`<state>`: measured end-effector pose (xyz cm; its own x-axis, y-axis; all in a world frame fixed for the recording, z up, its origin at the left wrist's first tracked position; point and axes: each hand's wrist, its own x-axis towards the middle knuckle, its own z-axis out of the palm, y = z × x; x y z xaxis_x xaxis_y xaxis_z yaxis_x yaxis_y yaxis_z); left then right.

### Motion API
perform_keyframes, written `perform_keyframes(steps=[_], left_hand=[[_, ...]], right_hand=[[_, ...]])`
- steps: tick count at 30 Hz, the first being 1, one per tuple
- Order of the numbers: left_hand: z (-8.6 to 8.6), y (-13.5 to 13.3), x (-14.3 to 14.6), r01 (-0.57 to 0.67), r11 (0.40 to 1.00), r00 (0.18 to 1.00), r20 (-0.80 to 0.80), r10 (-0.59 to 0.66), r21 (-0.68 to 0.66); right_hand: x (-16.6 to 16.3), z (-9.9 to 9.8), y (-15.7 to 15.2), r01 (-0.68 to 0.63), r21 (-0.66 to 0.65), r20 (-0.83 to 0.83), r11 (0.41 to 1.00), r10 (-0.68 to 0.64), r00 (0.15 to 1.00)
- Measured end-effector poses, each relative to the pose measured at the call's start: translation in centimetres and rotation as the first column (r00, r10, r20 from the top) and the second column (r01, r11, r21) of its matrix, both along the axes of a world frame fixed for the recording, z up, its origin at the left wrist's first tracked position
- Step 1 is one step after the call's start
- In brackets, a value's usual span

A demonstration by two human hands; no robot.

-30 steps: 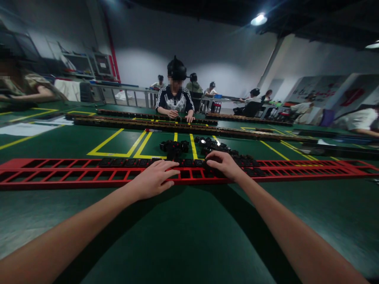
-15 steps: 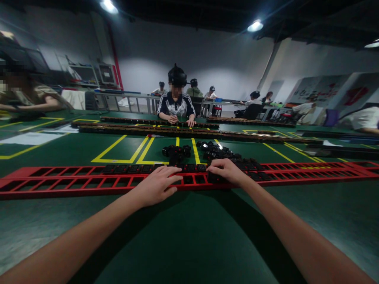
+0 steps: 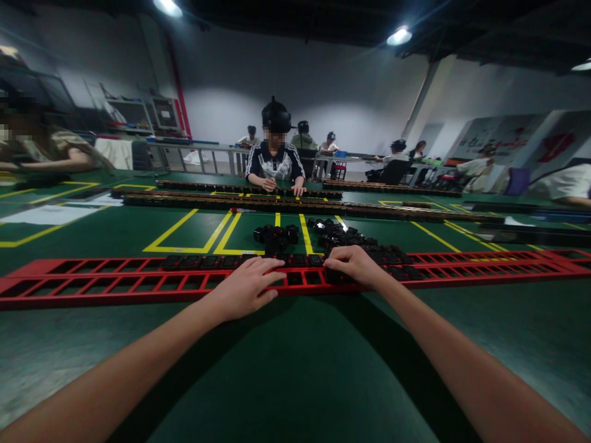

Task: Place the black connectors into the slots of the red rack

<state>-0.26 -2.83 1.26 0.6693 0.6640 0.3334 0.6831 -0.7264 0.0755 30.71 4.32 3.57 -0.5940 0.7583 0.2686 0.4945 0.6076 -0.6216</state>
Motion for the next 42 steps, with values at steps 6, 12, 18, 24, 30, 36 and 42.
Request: perform_keyframes(steps=[6,12,18,24,30,36,42], left_hand=[[0.0,0.0,0.0,-0.002,1.0,1.0,-0.006,0.002,-0.002],[0.1,0.0,0.0,-0.001,1.0,1.0,0.002,0.001,-0.009],[0.2,-0.2,0.1,-0.013,1.0,1.0,0.004,0.013,-0.023],[0.0,0.0,-0.1,0.003,1.0,1.0,0.018,-0.003,-0.015],[0.0,0.0,-0.1,0.004,1.0,1.0,0.003,-0.004,-0.006],[0.0,0.0,-0.1,0.002,1.0,1.0,-0.006,-0.002,-0.002],[-0.1,0.1,-0.1,-0.001,1.0,1.0,-0.001,0.001,-0.002]], right_hand=[[0.0,-0.2,0.1,0.041,0.037,0.013,0.998,-0.041,0.999],[-0.2,0.0,-0.1,0.101,0.02,0.015,0.995,-0.101,0.995],[-0.2,-0.2,0.2,0.129,-0.002,0.015,0.992,-0.129,0.992],[-0.2,-0.2,0.2,0.156,-0.011,-0.021,0.988,-0.156,0.988],[-0.3,0.0,0.2,0.15,0.019,0.019,0.989,-0.15,0.988],[-1.0,0.0,0.1,0.136,0.122,0.104,0.983,-0.148,0.983],[-1.1,-0.8,-0.1,0.068,0.299,0.182,0.952,-0.126,0.975]])
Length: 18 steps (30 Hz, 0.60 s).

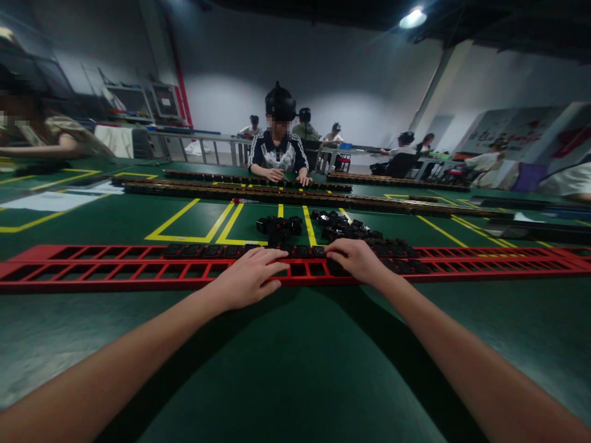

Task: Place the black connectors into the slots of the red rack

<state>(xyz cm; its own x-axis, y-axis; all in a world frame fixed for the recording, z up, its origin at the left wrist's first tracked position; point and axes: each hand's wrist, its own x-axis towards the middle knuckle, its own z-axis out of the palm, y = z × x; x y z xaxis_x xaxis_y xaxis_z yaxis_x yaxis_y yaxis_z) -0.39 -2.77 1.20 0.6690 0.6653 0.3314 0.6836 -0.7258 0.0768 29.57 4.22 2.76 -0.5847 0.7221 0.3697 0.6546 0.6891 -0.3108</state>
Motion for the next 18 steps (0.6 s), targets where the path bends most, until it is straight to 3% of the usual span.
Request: perform_keyframes(steps=[3,6,8,10,14,18], left_hand=[[0.0,0.0,-0.1,0.006,1.0,1.0,0.005,-0.006,-0.006],[0.0,0.0,-0.1,0.006,1.0,1.0,0.007,-0.005,-0.019],[0.0,0.0,-0.1,0.006,1.0,1.0,0.017,-0.005,-0.027],[-0.1,0.1,-0.1,0.01,1.0,1.0,0.026,-0.01,-0.028],[-0.2,0.1,-0.1,0.014,1.0,1.0,0.026,-0.013,-0.018],[-0.1,0.1,-0.1,0.01,1.0,1.0,0.013,-0.009,-0.018]], right_hand=[[0.6,0.4,0.1,0.056,0.118,0.053,0.991,-0.062,0.997],[1.9,1.0,0.6,0.277,0.246,0.103,0.929,-0.309,0.946],[2.8,1.1,1.1,0.427,0.272,0.128,0.862,-0.472,0.872],[3.6,0.9,1.6,0.514,0.227,0.167,0.827,-0.553,0.816],[3.9,0.6,1.9,0.507,0.097,0.29,0.856,-0.512,0.809],[3.7,0.5,1.9,0.484,0.102,0.295,0.869,-0.491,0.819]])
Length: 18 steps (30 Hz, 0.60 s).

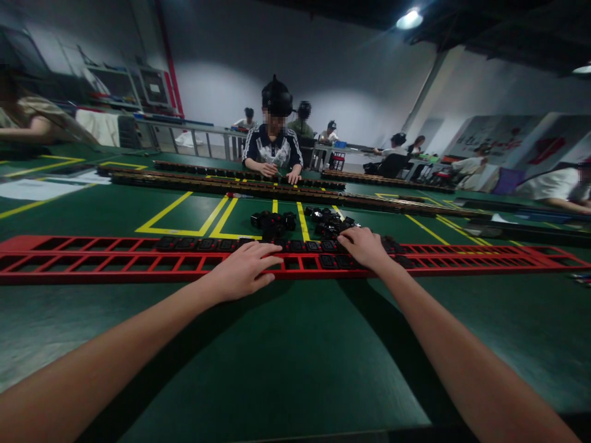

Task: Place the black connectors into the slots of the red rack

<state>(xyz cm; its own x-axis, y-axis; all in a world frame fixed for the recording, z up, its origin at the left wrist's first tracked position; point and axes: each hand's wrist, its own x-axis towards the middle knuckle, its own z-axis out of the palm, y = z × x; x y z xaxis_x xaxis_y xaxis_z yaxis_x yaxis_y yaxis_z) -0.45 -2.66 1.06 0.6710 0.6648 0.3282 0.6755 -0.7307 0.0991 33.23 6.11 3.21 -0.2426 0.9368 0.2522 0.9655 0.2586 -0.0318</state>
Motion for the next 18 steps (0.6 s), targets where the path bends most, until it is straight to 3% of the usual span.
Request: perform_keyframes(steps=[6,18], left_hand=[[-0.07,-0.03,-0.07,-0.002,1.0,1.0,0.015,0.002,0.0],[-0.06,0.02,-0.16,-0.002,1.0,1.0,-0.006,0.002,0.009]], right_hand=[[-0.04,-0.3,0.31,-0.122,0.054,-0.003,0.991,0.122,0.992],[0.0,-0.58,0.65,-0.192,-0.038,-0.01,0.981,0.192,0.981]])
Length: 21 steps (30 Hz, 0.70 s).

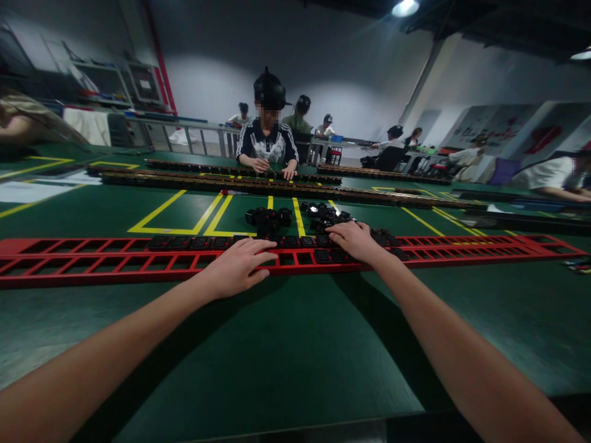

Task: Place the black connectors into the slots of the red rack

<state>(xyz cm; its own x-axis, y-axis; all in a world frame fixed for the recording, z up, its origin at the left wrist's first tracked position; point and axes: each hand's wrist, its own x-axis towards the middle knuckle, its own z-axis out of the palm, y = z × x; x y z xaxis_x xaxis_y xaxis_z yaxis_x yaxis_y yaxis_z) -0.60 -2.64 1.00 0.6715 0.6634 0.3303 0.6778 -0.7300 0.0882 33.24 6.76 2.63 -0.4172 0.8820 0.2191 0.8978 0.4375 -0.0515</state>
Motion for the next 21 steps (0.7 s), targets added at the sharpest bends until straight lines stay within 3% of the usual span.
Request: perform_keyframes(steps=[21], left_hand=[[-0.29,0.17,-0.12,0.004,1.0,1.0,0.007,-0.004,0.014]], right_hand=[[-0.13,0.07,-0.08,0.028,0.049,0.031,0.998,-0.029,0.999]])
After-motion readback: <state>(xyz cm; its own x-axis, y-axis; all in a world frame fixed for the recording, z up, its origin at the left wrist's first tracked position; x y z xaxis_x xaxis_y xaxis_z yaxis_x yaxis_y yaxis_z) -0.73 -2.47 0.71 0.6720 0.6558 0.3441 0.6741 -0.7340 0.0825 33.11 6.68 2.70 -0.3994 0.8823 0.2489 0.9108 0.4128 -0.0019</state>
